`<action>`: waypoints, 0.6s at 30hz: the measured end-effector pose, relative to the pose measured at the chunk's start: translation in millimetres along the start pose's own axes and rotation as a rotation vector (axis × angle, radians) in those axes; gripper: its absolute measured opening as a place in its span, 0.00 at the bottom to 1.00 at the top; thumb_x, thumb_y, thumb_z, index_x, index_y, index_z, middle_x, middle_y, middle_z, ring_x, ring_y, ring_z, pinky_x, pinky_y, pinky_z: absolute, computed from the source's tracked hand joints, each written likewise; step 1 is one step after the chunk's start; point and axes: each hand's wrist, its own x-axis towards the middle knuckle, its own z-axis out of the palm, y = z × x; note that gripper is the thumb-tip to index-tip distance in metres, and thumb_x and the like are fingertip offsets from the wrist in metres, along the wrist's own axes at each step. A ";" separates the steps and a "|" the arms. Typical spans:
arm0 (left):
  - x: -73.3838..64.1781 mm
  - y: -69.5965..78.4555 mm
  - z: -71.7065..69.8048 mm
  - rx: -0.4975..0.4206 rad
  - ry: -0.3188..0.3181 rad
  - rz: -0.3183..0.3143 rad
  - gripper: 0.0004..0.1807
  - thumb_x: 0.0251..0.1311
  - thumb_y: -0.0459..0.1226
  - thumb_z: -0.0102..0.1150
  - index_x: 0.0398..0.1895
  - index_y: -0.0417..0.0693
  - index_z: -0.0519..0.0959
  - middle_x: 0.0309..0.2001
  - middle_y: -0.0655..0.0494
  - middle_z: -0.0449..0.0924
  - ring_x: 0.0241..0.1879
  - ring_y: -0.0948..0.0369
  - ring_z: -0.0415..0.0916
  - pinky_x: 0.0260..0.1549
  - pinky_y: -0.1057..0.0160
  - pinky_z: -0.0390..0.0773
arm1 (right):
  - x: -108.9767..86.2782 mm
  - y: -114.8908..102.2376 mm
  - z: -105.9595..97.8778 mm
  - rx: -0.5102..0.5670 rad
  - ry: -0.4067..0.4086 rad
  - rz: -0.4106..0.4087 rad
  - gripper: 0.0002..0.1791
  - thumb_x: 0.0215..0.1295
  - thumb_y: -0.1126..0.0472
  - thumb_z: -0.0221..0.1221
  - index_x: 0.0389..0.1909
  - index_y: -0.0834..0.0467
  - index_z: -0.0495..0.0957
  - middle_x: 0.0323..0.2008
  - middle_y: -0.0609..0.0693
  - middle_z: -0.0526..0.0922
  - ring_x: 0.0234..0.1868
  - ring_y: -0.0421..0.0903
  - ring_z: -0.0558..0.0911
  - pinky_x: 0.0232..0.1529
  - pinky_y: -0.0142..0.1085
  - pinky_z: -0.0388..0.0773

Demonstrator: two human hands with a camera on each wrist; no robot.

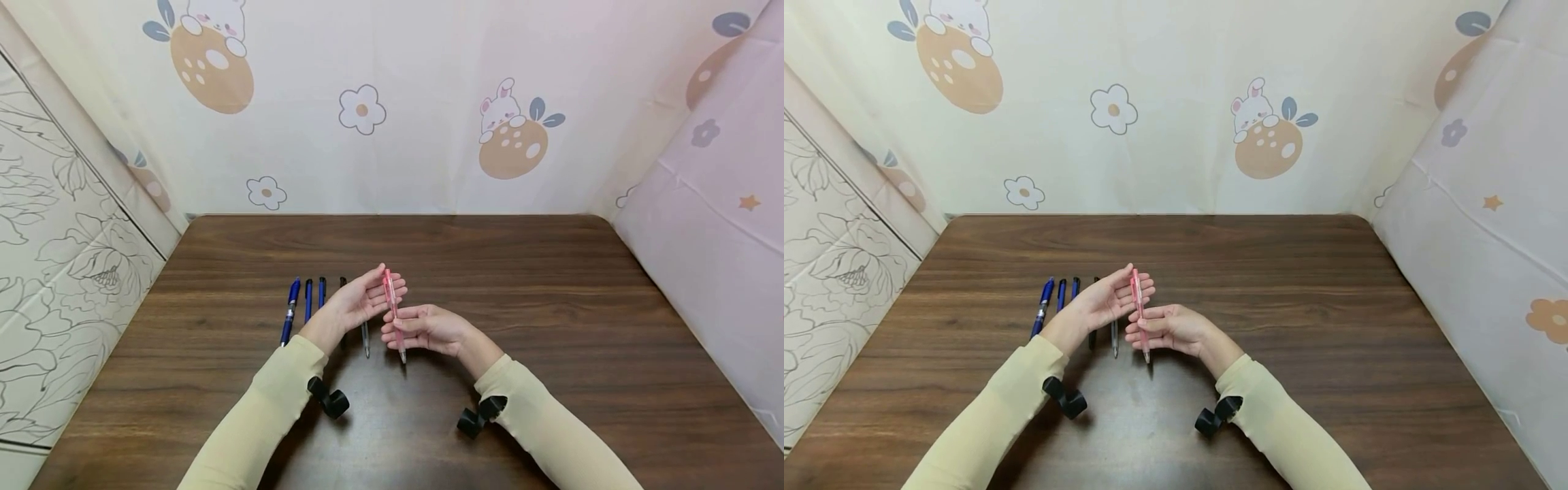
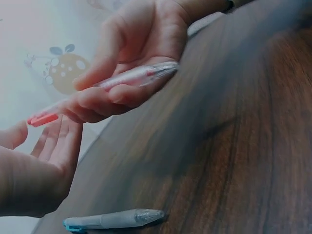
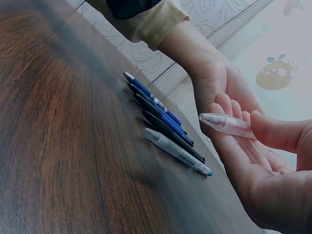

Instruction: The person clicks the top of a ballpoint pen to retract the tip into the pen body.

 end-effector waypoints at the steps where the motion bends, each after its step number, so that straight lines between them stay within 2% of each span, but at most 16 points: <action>1: -0.8 -1.2 0.9 0.022 0.016 0.011 0.31 0.73 0.50 0.41 0.68 0.36 0.63 0.71 0.38 0.61 0.55 0.55 0.80 0.64 0.60 0.73 | 0.1 0.0 0.0 -0.003 0.004 -0.004 0.18 0.72 0.70 0.45 0.59 0.76 0.62 0.36 0.47 0.87 0.42 0.40 0.86 0.49 0.36 0.84; 3: -1.9 -4.0 2.9 0.076 0.057 0.039 0.31 0.72 0.51 0.43 0.66 0.35 0.66 0.68 0.38 0.66 0.60 0.53 0.77 0.67 0.57 0.69 | 0.5 0.2 0.0 -0.007 0.013 -0.010 0.20 0.72 0.70 0.45 0.60 0.77 0.61 0.36 0.47 0.87 0.42 0.40 0.86 0.49 0.36 0.84; 5: -3.2 -7.0 5.2 0.121 0.107 0.059 0.30 0.71 0.51 0.46 0.64 0.35 0.69 0.64 0.38 0.72 0.60 0.52 0.76 0.66 0.55 0.70 | 0.4 0.8 -0.2 -0.016 0.022 -0.011 0.21 0.72 0.69 0.45 0.61 0.78 0.59 0.36 0.46 0.87 0.42 0.40 0.86 0.50 0.36 0.83; 8: -5.4 -10.1 6.7 0.224 0.150 0.105 0.26 0.69 0.46 0.51 0.61 0.35 0.72 0.58 0.40 0.79 0.49 0.59 0.83 0.62 0.56 0.75 | 0.4 1.7 -1.0 -0.024 0.031 -0.017 0.22 0.72 0.68 0.47 0.61 0.78 0.60 0.37 0.47 0.87 0.42 0.40 0.86 0.51 0.36 0.83; 11: -8.6 -12.2 7.0 0.304 0.163 0.146 0.24 0.67 0.42 0.55 0.60 0.35 0.73 0.52 0.45 0.83 0.44 0.63 0.83 0.58 0.58 0.79 | 0.0 1.4 -1.1 -0.031 0.042 -0.023 0.23 0.72 0.68 0.48 0.62 0.78 0.60 0.38 0.47 0.87 0.42 0.40 0.86 0.51 0.37 0.83; 15: -11.9 -14.8 6.9 0.321 0.189 0.163 0.23 0.65 0.40 0.58 0.58 0.35 0.75 0.43 0.54 0.87 0.41 0.65 0.84 0.52 0.61 0.81 | -0.8 1.0 -0.8 -0.029 0.053 -0.026 0.25 0.72 0.69 0.48 0.64 0.79 0.58 0.39 0.49 0.87 0.43 0.40 0.86 0.50 0.37 0.83; 18: -13.2 -16.6 5.9 0.321 0.211 0.165 0.21 0.64 0.38 0.59 0.57 0.36 0.76 0.40 0.57 0.87 0.39 0.65 0.83 0.52 0.61 0.81 | -0.7 1.9 -1.4 -0.028 0.051 -0.023 0.26 0.72 0.68 0.48 0.65 0.79 0.57 0.42 0.51 0.87 0.44 0.41 0.86 0.52 0.38 0.83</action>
